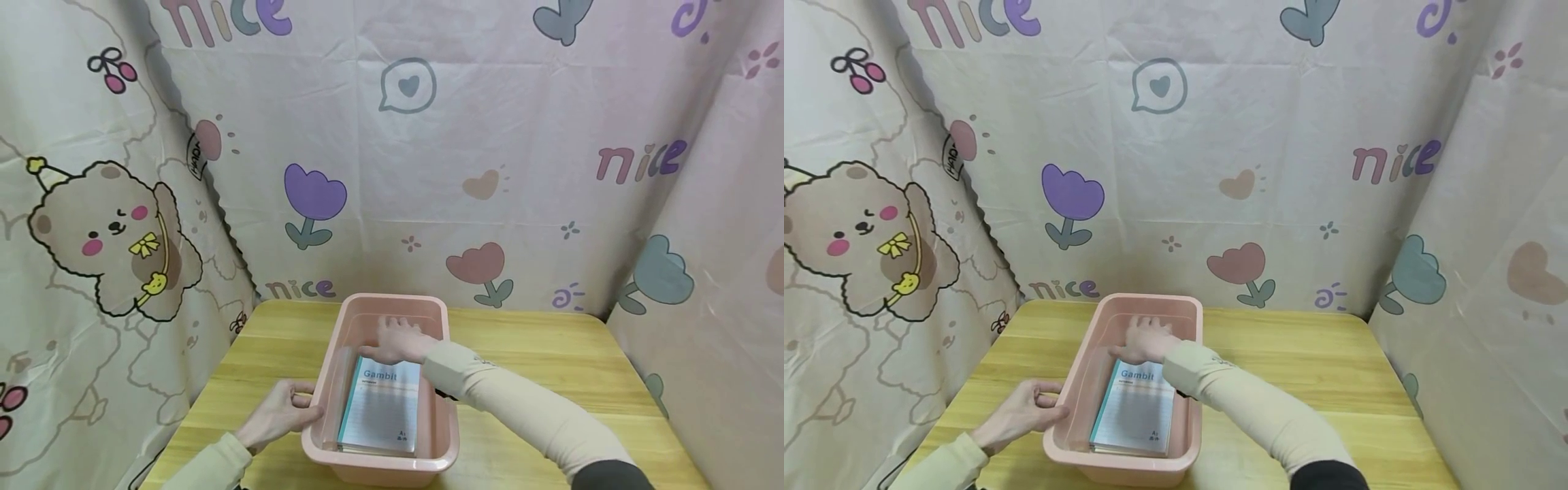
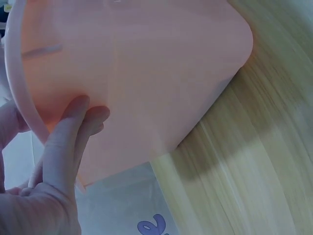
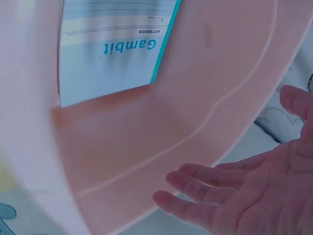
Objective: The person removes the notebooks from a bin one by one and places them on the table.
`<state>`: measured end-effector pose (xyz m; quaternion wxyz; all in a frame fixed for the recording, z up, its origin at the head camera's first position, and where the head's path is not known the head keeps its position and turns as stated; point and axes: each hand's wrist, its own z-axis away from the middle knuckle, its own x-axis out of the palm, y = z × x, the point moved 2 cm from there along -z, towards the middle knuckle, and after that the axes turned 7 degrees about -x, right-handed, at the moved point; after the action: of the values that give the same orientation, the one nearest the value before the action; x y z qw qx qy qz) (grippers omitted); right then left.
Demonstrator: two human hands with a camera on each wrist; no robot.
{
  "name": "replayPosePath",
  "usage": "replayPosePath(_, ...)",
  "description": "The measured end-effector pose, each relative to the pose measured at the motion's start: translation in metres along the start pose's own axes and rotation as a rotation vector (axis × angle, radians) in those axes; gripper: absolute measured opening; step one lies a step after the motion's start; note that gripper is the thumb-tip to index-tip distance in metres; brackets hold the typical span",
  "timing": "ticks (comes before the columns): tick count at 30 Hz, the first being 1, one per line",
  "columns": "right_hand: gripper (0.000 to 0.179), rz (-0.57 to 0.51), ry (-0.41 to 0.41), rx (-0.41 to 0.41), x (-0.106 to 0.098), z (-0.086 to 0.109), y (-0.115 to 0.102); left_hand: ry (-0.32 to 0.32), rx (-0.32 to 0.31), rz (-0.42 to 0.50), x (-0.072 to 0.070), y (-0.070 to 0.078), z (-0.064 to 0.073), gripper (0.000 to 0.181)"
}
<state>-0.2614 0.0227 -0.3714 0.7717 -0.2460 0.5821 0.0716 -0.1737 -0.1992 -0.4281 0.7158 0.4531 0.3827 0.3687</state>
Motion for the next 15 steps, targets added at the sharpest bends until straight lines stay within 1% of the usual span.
replayPosePath(6, 0.088, 0.028, -0.008, 0.042, 0.018, -0.019, -0.003, -0.004, 0.006, 0.003, -0.001, 0.0, 0.0, 0.056)
replayPosePath(13, 0.08, 0.051, 0.022, 0.104, 0.044, -0.034, -0.006, -0.005, 0.006, 0.009, -0.001, 0.0, 0.002, 0.056)
replayPosePath(15, 0.081, 0.07, 0.044, 0.122, 0.059, -0.044, -0.002, -0.003, 0.006, 0.007, 0.0, 0.0, 0.002, 0.055)
